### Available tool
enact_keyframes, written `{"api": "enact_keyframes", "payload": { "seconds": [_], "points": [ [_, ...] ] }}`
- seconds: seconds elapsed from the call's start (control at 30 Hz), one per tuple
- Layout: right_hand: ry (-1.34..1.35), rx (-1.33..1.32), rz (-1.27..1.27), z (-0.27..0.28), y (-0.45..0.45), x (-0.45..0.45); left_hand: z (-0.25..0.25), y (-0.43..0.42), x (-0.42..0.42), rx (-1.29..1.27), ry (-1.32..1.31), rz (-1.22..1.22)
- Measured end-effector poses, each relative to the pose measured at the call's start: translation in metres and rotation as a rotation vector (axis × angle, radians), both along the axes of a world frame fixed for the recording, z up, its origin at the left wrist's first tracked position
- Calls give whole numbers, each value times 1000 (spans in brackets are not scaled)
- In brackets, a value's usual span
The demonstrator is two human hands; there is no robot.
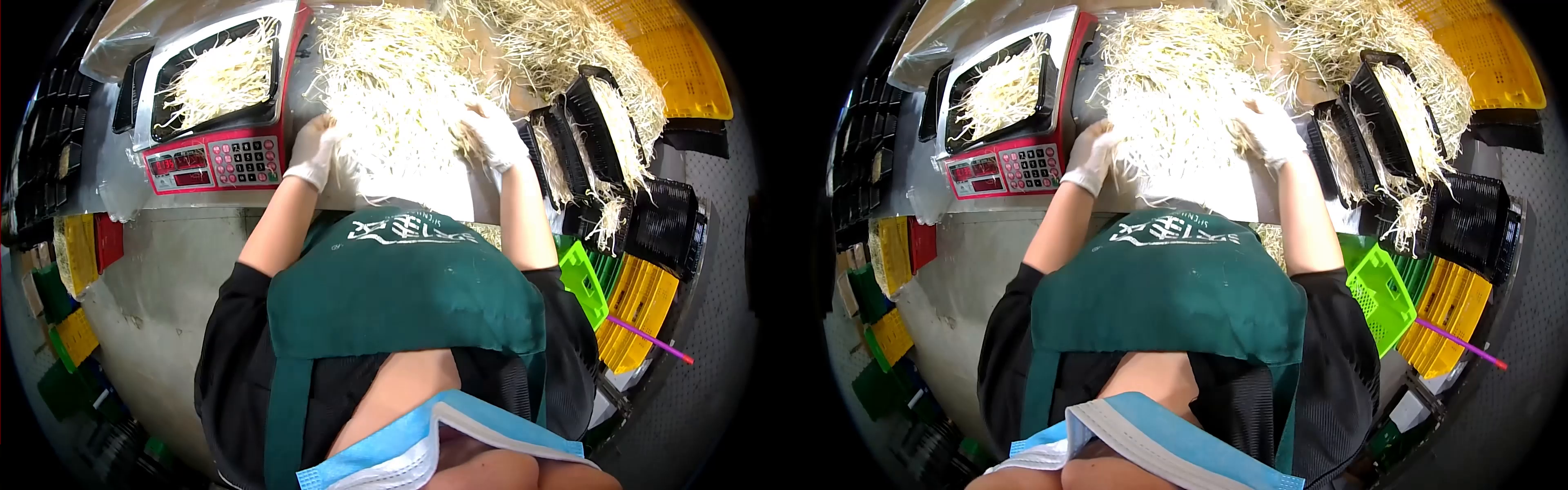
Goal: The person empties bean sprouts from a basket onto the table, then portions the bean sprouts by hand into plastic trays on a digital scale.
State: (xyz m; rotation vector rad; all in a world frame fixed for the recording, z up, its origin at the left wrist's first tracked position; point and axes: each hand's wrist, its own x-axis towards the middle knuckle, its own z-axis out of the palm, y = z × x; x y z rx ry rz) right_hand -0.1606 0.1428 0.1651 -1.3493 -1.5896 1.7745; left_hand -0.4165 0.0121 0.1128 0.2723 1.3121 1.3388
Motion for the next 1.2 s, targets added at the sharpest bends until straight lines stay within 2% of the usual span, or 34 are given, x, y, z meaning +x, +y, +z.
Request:
{"api": "enact_keyframes", "payload": {
  "seconds": [0.03,0.1,0.17,0.23,0.3,0.33,0.4,0.43,0.5,0.53,0.57,0.63,0.7,0.73,0.77,0.83,0.87,0.9,1.0,1.07,1.13,1.2],
  "points": [
    [-85,77,-20,-7,5,9,-14,-5,-8,17,75,6],
    [107,16,-200,-15,7,25,-6,-19,-18,-51,35,-48],
    [-27,-27,-197,-13,16,30,14,-24,-6,-23,-60,51],
    [38,7,-212,-23,22,29,23,-25,1,-29,-71,86],
    [-8,57,-153,-13,15,16,10,-24,-1,-37,-87,119],
    [-55,109,-97,-9,11,9,-16,-20,-8,32,48,-170],
    [-51,246,133,-20,-1,-19,-19,-13,-2,101,179,-456],
    [-52,247,136,-28,-10,-33,-18,-2,13,195,386,-455],
    [-443,764,207,-46,-18,-48,12,29,48,389,809,-435],
    [-438,777,208,-33,-18,-49,24,40,52,487,1025,-415],
    [-137,635,155,-12,-23,-46,35,41,50,490,1029,-410],
    [154,472,92,7,-24,-38,49,29,48,431,336,-221],
    [376,-23,-44,12,-18,-20,30,19,23,232,357,-228],
    [181,21,-12,0,-4,-6,20,14,11,56,200,-170],
    [183,29,-20,0,1,3,-3,8,-8,10,242,-191],
    [-67,105,13,-2,6,16,2,-6,-12,13,327,-97],
    [-112,155,4,-31,17,28,1,-10,-13,-2,321,-95],
    [-17,181,-17,-33,16,30,1,-12,-15,-1,267,-71],
    [18,159,-98,-38,21,26,3,-14,-17,6,214,-15],
    [-133,378,-90,-56,29,30,3,-16,-16,-4,206,17],
    [-240,373,-6,-60,28,28,3,-17,-17,59,156,11],
    [-490,711,5,-39,7,4,-6,-14,-18,74,193,5]
  ]
}}
